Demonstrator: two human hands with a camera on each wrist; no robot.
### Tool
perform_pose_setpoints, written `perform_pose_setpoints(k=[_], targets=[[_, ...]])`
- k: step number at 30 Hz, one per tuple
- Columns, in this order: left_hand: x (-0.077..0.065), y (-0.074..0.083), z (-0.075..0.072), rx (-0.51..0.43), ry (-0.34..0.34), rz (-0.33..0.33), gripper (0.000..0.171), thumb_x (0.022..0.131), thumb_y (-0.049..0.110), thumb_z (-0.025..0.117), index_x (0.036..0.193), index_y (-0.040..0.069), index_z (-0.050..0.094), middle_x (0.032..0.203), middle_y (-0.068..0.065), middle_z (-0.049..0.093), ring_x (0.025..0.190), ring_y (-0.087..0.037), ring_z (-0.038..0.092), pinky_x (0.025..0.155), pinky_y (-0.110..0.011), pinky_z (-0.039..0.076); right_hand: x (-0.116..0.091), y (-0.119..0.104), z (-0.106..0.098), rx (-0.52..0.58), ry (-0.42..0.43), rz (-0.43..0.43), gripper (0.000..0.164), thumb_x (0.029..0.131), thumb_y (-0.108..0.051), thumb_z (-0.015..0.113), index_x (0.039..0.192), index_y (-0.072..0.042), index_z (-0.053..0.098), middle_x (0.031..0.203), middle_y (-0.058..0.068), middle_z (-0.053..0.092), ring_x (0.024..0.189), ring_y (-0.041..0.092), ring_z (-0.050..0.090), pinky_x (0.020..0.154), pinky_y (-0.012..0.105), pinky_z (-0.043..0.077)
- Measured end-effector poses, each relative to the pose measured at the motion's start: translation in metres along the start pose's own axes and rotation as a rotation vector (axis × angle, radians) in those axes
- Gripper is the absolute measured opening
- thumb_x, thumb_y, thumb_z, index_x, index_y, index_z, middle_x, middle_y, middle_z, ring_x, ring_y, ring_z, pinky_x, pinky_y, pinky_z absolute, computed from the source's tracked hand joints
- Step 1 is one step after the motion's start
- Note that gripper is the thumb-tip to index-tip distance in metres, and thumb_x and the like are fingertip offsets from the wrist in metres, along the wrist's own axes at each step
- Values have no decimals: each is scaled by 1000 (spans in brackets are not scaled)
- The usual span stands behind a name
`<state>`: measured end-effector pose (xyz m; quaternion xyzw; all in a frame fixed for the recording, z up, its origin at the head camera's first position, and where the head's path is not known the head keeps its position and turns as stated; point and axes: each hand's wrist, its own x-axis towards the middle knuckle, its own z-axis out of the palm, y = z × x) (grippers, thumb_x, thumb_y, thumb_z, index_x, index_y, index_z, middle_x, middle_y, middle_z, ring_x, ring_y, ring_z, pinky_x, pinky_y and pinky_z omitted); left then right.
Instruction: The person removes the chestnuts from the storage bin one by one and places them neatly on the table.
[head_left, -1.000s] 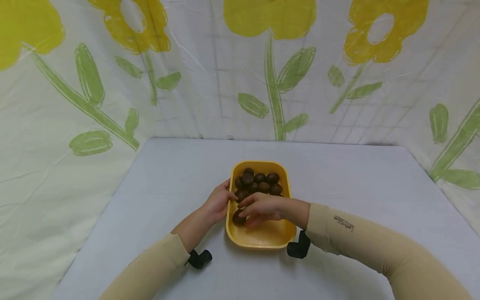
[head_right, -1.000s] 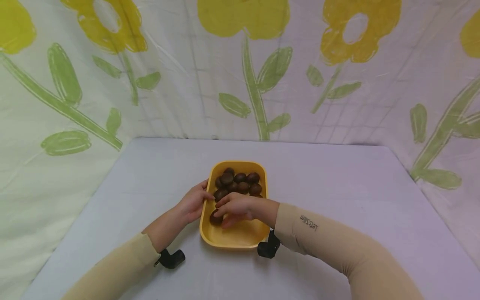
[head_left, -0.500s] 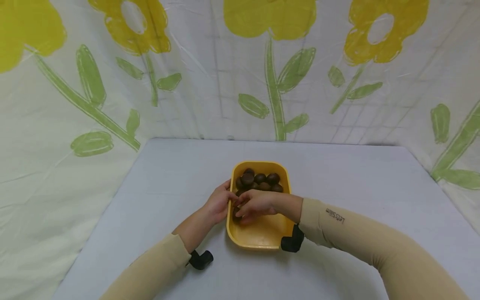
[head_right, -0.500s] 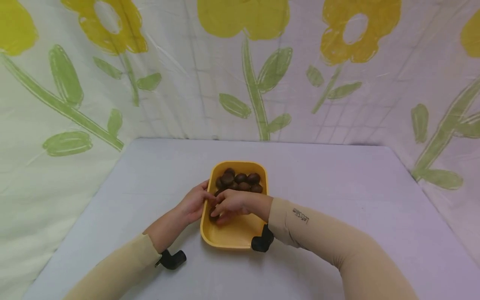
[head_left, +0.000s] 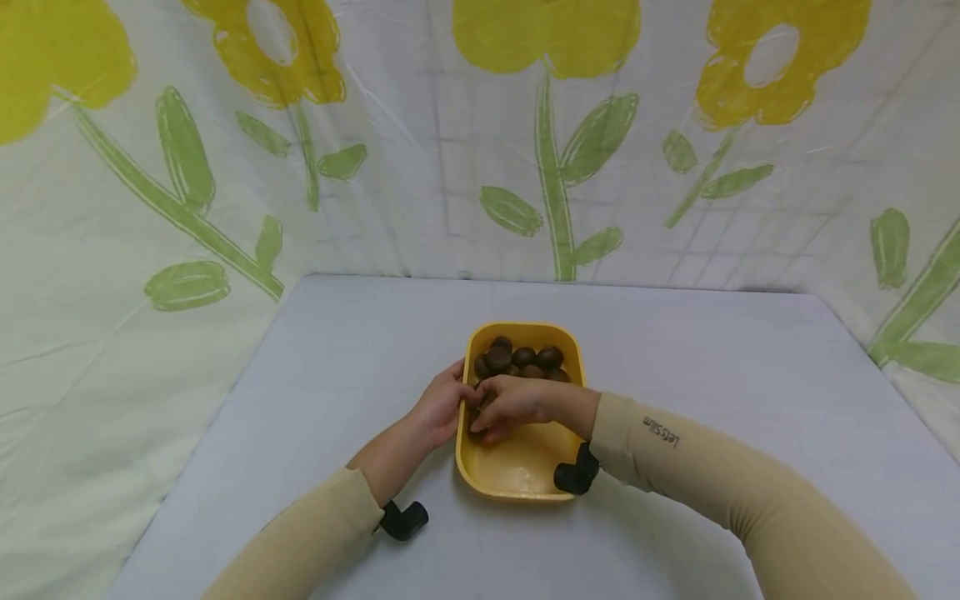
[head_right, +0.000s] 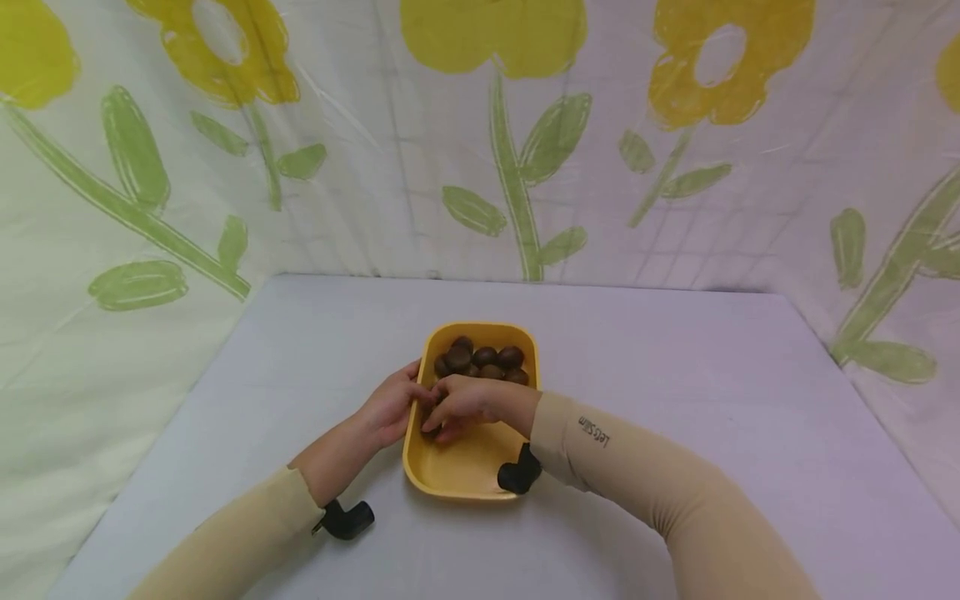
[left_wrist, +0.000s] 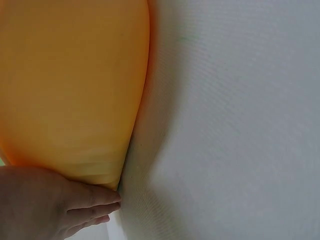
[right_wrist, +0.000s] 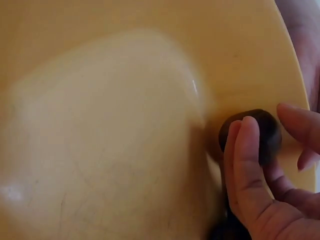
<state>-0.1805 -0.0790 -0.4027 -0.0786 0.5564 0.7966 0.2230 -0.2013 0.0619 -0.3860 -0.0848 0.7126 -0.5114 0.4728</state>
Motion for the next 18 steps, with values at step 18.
perform_pose_setpoints(k=[18], targets=[[0, -1, -2, 3, -44, 10, 73, 82, -14, 34, 149, 6, 16, 155, -13, 19, 142, -27, 19, 115, -43, 20, -17, -6, -10, -113, 13, -55, 31, 82, -2, 63, 112, 6, 56, 98, 12, 66, 86, 19, 68, 80, 36, 56]])
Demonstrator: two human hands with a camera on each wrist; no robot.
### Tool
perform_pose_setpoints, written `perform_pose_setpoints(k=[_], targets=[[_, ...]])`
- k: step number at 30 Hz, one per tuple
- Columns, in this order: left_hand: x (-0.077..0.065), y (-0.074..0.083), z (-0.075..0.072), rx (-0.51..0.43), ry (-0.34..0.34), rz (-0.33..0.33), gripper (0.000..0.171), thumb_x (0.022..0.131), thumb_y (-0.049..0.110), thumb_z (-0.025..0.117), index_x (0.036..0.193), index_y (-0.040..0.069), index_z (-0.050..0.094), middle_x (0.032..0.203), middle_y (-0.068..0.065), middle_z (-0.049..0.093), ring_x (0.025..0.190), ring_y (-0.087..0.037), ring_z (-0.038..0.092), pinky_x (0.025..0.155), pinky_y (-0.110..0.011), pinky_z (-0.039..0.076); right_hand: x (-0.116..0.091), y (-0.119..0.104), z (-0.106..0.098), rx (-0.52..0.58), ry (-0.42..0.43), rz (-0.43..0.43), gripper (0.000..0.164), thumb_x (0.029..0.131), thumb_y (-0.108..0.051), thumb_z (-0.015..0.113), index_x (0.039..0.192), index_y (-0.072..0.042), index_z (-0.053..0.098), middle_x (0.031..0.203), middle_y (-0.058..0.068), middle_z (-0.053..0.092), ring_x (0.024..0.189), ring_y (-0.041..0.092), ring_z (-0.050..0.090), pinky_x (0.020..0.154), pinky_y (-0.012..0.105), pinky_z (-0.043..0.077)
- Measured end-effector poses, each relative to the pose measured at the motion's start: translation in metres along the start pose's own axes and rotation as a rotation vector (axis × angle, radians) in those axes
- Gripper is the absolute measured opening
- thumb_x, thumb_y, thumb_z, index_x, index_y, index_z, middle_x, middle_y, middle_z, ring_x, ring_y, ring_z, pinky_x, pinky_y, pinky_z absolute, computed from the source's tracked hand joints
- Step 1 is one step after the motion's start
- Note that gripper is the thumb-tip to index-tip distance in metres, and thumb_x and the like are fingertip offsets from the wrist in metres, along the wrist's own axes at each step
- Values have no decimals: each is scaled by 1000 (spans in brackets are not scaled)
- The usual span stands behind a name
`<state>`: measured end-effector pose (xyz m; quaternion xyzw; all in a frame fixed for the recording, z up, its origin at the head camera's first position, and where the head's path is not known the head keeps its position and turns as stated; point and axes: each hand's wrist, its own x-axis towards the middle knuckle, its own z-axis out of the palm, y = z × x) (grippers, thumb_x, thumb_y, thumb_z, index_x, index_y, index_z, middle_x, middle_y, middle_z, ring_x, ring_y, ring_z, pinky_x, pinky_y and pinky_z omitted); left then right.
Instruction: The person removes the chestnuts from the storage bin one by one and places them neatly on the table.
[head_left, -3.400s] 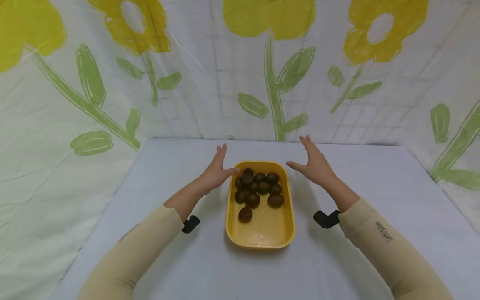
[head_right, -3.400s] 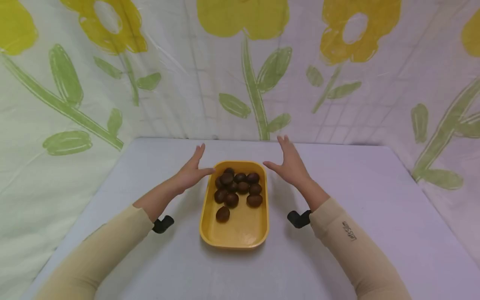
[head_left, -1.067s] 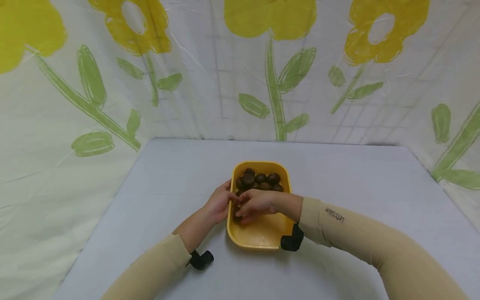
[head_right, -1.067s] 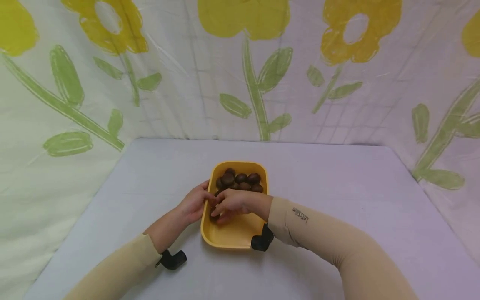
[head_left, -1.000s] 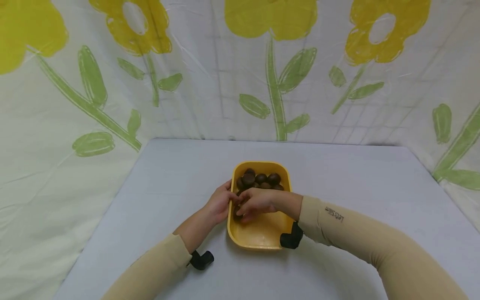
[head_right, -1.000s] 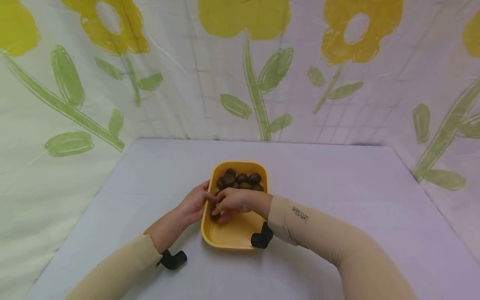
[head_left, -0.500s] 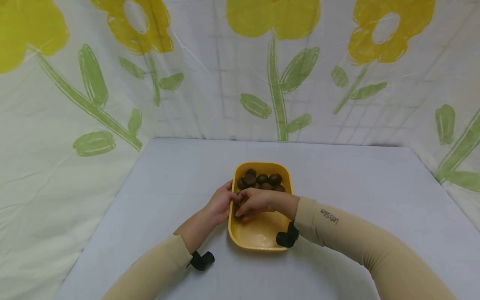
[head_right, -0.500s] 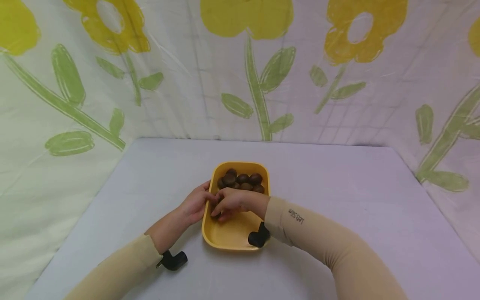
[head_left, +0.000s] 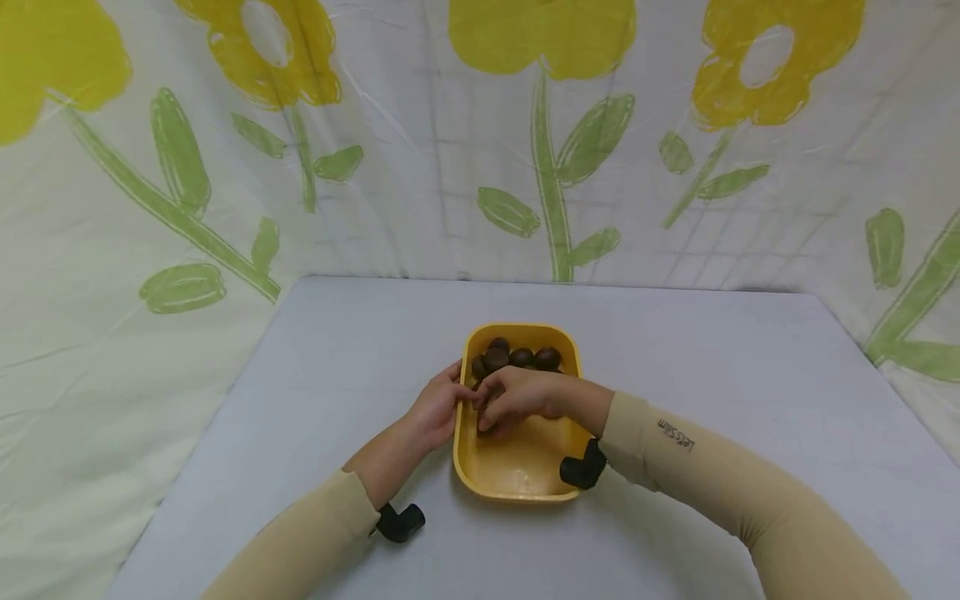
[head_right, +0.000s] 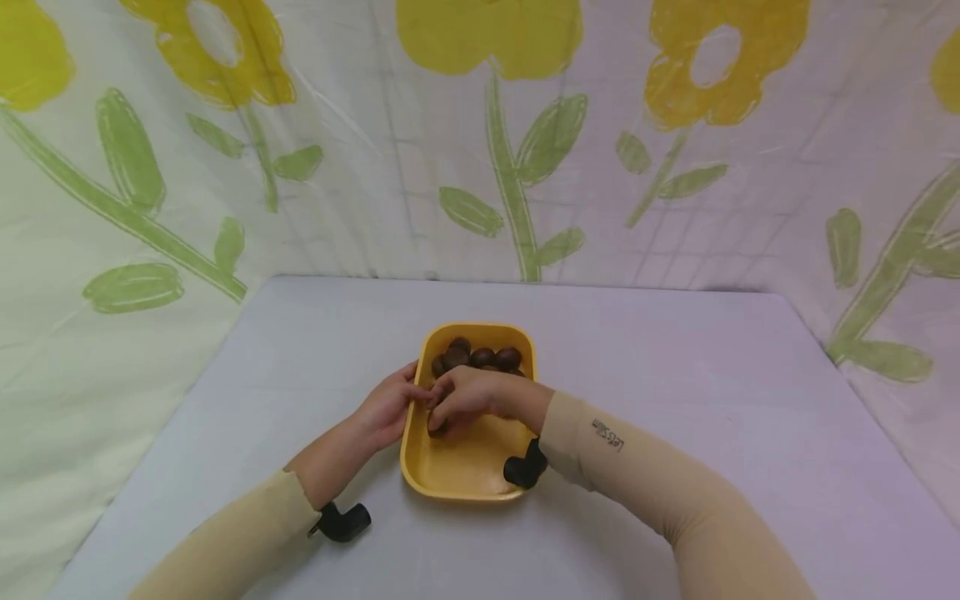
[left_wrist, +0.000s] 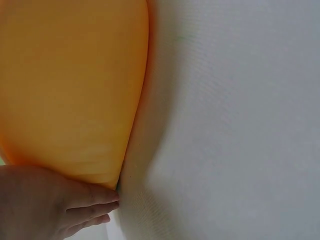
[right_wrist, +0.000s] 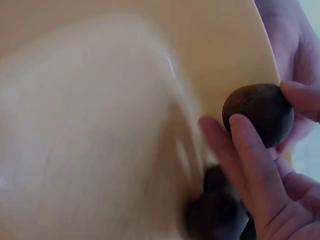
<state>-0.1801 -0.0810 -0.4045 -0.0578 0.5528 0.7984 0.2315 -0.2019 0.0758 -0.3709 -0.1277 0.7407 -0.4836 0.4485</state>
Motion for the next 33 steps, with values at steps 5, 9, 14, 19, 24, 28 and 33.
perform_pose_setpoints(k=[5, 9, 14, 19, 24, 28, 33], targets=[[0, 0, 0, -4, 10, -1, 72, 83, -13, 35, 149, 5, 15, 155, -14, 17, 143, -28, 17, 116, -42, 19, -11, 1, -16, -9, 15, -20, 28, 80, -1, 66, 107, 4, 57, 94, 11, 67, 82, 19, 68, 84, 41, 54], [1, 0, 0, 6, 31, -7, 71, 83, -13, 36, 149, 5, 15, 155, -14, 18, 142, -28, 18, 116, -42, 19, -24, 0, -35, -52, 53, -55, 32, 81, -7, 67, 110, 4, 58, 97, 9, 67, 88, 22, 68, 87, 43, 52], [3, -1, 0, 15, 41, -7, 75, 81, -14, 36, 149, 6, 15, 155, -12, 17, 142, -28, 18, 116, -42, 20, -44, 2, -63, -54, 138, -78, 42, 81, -14, 67, 118, 4, 56, 112, 13, 63, 91, 21, 67, 86, 39, 54], [3, -2, 0, 38, 53, 2, 77, 77, -16, 35, 149, 5, 15, 155, -12, 18, 142, -29, 18, 116, -42, 20, -64, 7, -86, -45, 204, -94, 47, 83, -18, 66, 122, 4, 54, 126, 22, 56, 93, 17, 67, 88, 38, 52], [3, -3, -1, 39, 57, 5, 78, 77, -16, 35, 149, 6, 16, 155, -12, 18, 142, -29, 19, 115, -43, 20, -79, 16, -108, -34, 266, -90, 52, 84, -19, 66, 127, 6, 50, 122, 20, 60, 96, 15, 67, 90, 37, 52], [3, -3, 0, 26, 50, 10, 78, 77, -16, 35, 149, 6, 16, 155, -12, 19, 142, -29, 20, 115, -43, 20, -86, 29, -127, -20, 348, -46, 50, 84, -18, 65, 126, 5, 51, 107, 6, 66, 94, 16, 66, 89, 35, 52], [3, -3, 1, 28, 37, 16, 78, 77, -16, 35, 149, 5, 16, 155, -12, 19, 142, -29, 20, 115, -43, 20, -90, 44, -141, -46, 432, -14, 53, 84, -21, 66, 127, 5, 51, 104, 1, 67, 89, 10, 65, 92, 37, 50]])
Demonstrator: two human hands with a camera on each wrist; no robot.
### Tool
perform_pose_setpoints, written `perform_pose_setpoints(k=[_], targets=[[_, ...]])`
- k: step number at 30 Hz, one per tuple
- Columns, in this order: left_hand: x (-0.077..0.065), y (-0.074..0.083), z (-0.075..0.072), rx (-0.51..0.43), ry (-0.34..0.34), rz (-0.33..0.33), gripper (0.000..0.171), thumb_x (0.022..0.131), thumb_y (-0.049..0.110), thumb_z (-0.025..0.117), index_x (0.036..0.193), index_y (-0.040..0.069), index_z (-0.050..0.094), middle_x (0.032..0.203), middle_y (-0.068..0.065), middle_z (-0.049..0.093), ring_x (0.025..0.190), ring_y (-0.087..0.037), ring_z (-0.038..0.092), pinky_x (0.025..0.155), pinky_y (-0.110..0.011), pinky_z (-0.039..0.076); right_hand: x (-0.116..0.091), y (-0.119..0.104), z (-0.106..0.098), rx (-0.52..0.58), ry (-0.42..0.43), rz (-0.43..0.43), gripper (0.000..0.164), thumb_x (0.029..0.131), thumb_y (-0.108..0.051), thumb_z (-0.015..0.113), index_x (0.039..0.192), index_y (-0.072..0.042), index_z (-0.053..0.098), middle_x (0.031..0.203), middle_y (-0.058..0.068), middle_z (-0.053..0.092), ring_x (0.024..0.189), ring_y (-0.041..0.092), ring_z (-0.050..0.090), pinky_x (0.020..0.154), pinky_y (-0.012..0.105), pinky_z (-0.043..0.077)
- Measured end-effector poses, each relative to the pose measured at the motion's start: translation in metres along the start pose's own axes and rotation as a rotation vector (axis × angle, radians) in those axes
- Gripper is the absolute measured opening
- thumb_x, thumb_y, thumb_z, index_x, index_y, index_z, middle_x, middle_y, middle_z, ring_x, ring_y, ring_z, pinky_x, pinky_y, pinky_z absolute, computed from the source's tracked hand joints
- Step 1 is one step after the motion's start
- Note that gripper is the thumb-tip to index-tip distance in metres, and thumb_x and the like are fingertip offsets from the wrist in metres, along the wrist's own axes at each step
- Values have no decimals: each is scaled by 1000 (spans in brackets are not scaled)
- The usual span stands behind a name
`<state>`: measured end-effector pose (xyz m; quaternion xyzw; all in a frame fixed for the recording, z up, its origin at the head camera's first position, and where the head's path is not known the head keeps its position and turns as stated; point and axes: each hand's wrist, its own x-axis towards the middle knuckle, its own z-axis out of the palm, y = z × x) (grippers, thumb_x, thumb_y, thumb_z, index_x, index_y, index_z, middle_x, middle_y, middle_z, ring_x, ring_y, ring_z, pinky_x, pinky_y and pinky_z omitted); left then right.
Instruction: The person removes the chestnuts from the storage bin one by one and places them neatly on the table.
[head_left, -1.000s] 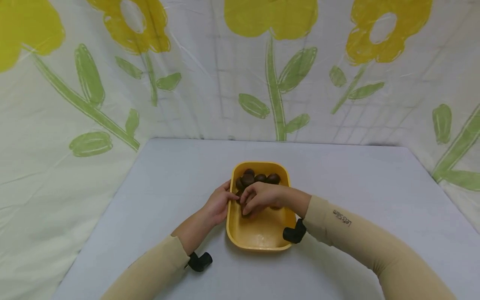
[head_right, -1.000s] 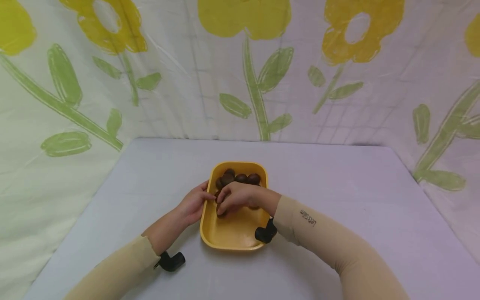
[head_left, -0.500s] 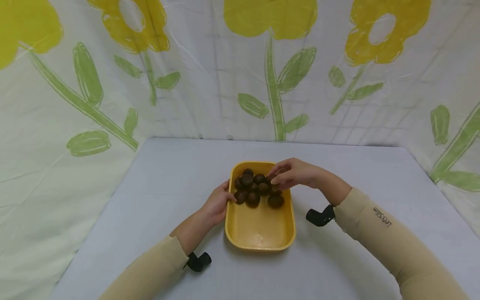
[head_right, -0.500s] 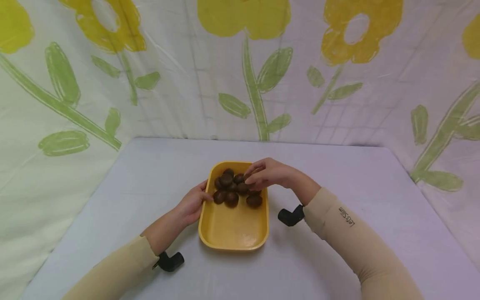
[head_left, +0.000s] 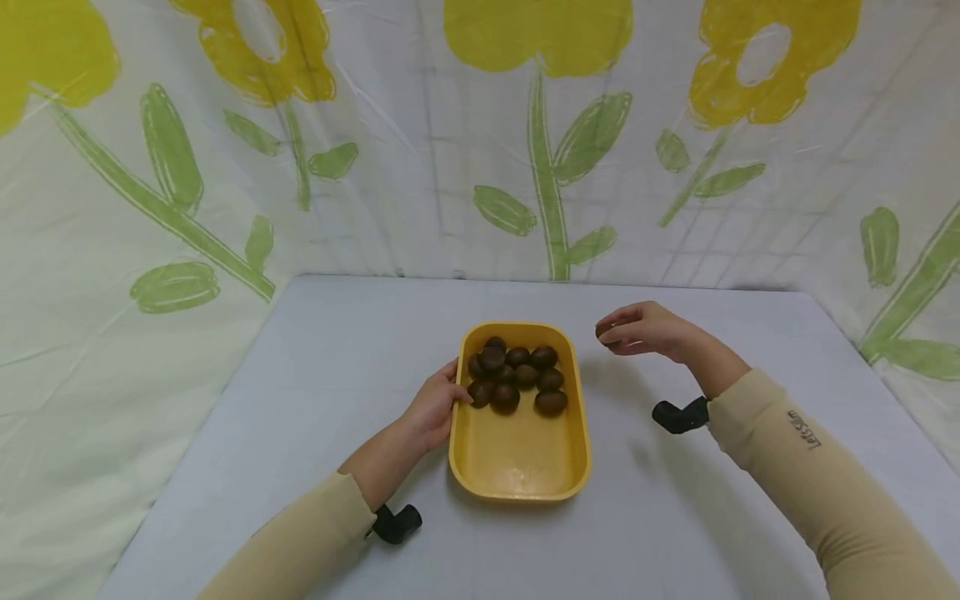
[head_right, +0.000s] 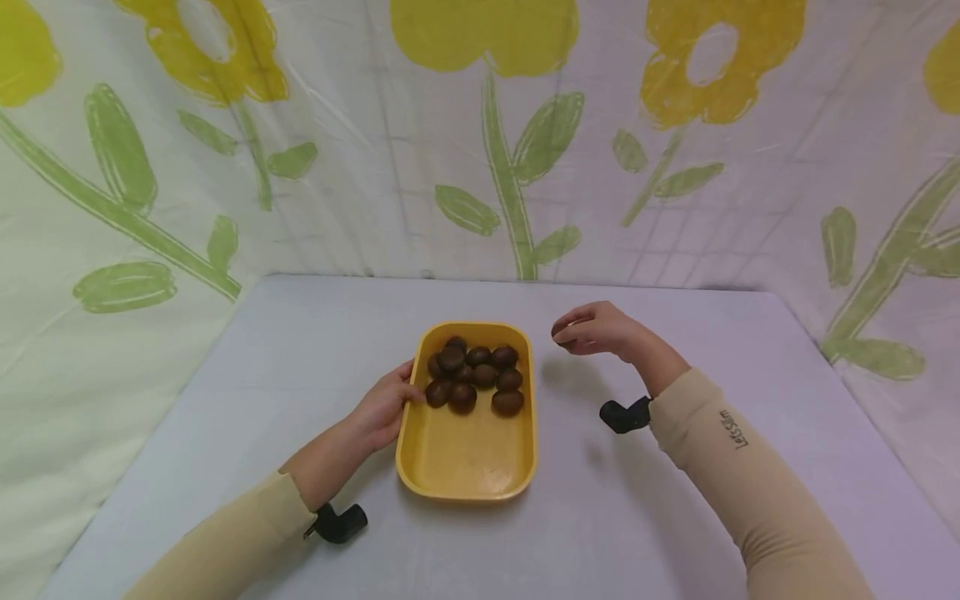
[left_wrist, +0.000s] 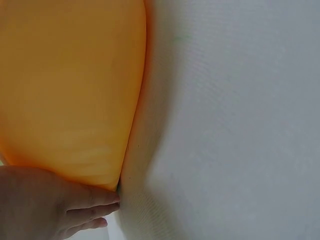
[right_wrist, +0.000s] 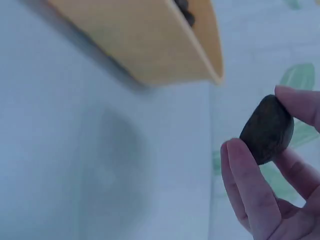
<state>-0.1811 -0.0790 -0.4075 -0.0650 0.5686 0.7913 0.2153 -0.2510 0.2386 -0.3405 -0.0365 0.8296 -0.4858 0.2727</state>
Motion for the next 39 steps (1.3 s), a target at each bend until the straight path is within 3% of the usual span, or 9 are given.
perform_pose_setpoints(k=[6, 11, 15, 20, 28, 39], targets=[[0, 1, 0, 10, -5, 5, 78, 77, -15, 35, 149, 6, 15, 155, -11, 18, 142, -29, 19, 116, -42, 20, 6, 14, 0, -127, 105, -16, 45, 82, -20, 68, 119, 4, 59, 98, 1, 69, 86, 10, 65, 86, 34, 53], [0, 1, 0, 18, 0, 3, 78, 77, -15, 35, 149, 6, 14, 155, -11, 18, 142, -29, 19, 116, -43, 20, 13, 24, 8, -284, 187, -27, 37, 81, -16, 67, 111, 5, 63, 98, 13, 68, 80, 14, 64, 76, 30, 56], [0, 1, -1, 24, 7, -3, 78, 77, -15, 35, 149, 6, 14, 155, -11, 18, 142, -29, 18, 116, -43, 20, 18, 29, 15, -421, 249, -39, 37, 78, -17, 69, 106, 6, 64, 97, 20, 66, 72, 15, 61, 66, 26, 53], [1, 1, -1, 16, 4, -5, 78, 78, -16, 35, 150, 6, 14, 156, -11, 17, 143, -29, 18, 116, -43, 20, 23, 32, 23, -560, 307, -59, 36, 75, -20, 70, 99, 7, 65, 93, 21, 66, 77, 24, 60, 65, 30, 48], [0, 1, 0, 19, 12, -4, 78, 77, -15, 35, 150, 6, 14, 156, -11, 17, 143, -29, 18, 115, -43, 20, 27, 32, 32, -596, 321, -69, 33, 74, -19, 71, 95, 7, 66, 87, 18, 67, 75, 24, 57, 65, 30, 47], [0, 0, -1, 0, 0, -13, 77, 79, -15, 35, 150, 6, 13, 156, -12, 16, 142, -30, 19, 115, -44, 21, 32, 35, 39, -625, 336, -50, 33, 74, -19, 71, 94, 7, 65, 91, 20, 66, 76, 25, 57, 65, 32, 48]])
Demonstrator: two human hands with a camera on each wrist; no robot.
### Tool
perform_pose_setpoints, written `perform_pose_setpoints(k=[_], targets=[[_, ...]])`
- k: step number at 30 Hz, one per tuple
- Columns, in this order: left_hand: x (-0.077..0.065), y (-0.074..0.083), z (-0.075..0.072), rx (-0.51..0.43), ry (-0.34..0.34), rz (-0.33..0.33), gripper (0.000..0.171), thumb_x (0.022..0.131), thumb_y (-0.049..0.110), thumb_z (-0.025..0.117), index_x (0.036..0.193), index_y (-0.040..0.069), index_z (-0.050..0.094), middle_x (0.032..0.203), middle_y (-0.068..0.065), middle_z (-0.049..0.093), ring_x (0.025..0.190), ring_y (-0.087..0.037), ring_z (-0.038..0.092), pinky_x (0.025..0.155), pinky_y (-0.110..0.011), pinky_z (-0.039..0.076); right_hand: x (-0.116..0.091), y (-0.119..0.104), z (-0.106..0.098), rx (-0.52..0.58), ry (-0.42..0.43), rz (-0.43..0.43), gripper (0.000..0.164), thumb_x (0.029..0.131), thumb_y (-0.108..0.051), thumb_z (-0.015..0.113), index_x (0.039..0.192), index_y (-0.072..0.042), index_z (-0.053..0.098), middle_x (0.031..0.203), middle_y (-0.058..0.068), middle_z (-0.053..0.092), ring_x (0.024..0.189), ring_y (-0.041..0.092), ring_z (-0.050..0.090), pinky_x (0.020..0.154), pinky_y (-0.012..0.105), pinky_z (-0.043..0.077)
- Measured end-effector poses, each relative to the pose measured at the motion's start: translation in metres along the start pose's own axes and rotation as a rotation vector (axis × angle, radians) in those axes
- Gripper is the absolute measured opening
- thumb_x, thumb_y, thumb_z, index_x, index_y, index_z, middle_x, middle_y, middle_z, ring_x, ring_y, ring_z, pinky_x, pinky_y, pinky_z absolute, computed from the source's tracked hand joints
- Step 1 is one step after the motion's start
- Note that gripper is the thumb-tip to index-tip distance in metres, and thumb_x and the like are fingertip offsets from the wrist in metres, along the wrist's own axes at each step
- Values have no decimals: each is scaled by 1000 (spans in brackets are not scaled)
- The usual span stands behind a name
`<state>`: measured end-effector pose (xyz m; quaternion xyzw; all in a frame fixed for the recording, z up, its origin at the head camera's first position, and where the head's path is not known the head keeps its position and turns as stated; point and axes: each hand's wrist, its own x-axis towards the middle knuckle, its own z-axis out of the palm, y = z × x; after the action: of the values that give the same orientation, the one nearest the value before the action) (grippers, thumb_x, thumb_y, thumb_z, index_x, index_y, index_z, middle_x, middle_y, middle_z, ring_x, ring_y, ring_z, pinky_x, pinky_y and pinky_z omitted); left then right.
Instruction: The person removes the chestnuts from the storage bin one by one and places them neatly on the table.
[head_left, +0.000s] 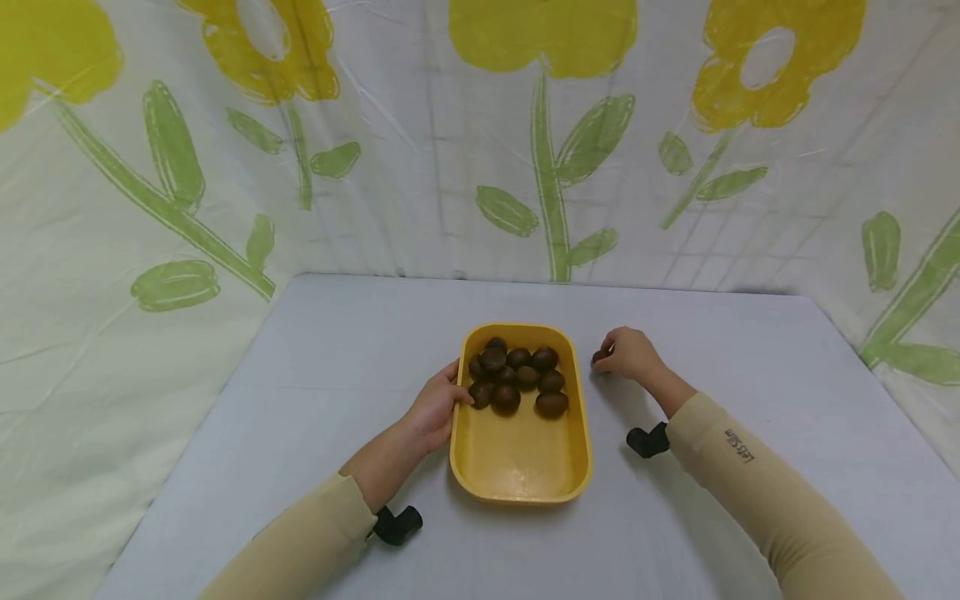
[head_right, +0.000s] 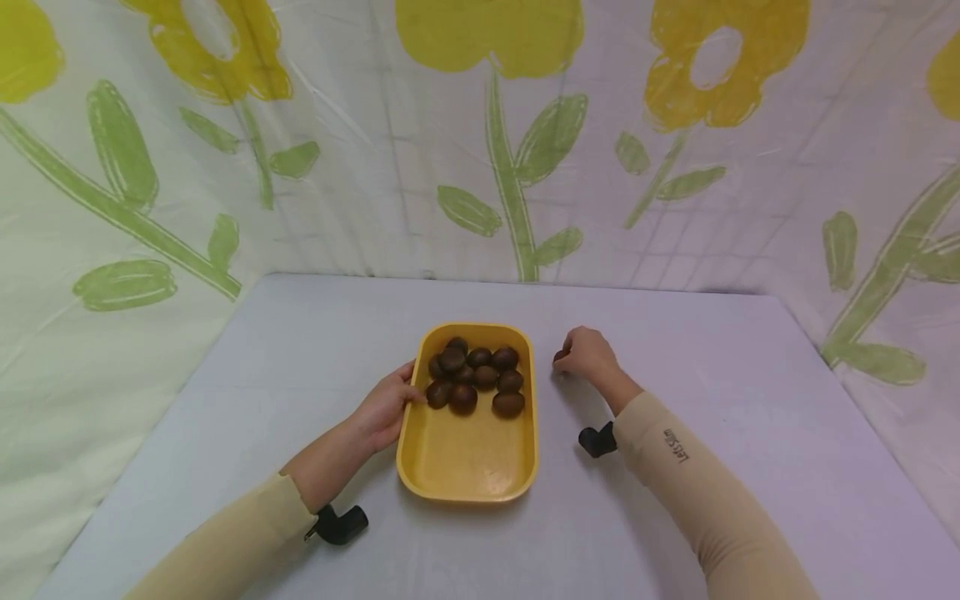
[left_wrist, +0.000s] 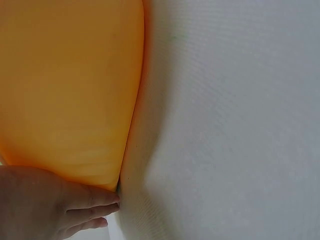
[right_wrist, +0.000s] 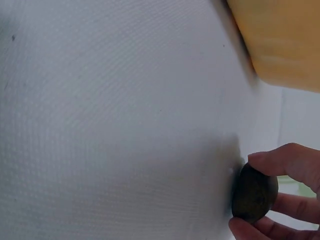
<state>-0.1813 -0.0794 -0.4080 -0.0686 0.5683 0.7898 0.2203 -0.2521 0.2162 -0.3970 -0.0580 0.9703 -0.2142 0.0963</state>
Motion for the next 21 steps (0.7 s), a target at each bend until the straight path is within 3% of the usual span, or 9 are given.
perform_pose_setpoints(k=[8, 14, 21], targets=[[0, -1, 0, -2, -13, 9, 77, 79, -15, 35, 150, 6, 12, 156, -12, 16, 142, -30, 18, 115, -44, 20, -2, -4, -2, -48, -48, 24, 40, 76, -21, 68, 103, 8, 62, 101, 22, 65, 82, 27, 58, 71, 38, 50], [-1, -1, 0, 8, 4, 2, 77, 79, -15, 35, 150, 6, 13, 155, -12, 17, 142, -30, 19, 115, -43, 21, -5, -13, -20, -72, -66, 48, 52, 80, -30, 66, 118, 4, 58, 119, 24, 59, 102, 35, 57, 82, 48, 49], [-1, 1, 1, 20, 19, 3, 76, 79, -15, 36, 150, 7, 15, 155, -11, 18, 142, -29, 19, 115, -42, 21, -5, -30, -46, -16, -35, -52, 48, 80, -26, 67, 118, 2, 59, 127, 25, 54, 115, 42, 50, 92, 52, 45]])
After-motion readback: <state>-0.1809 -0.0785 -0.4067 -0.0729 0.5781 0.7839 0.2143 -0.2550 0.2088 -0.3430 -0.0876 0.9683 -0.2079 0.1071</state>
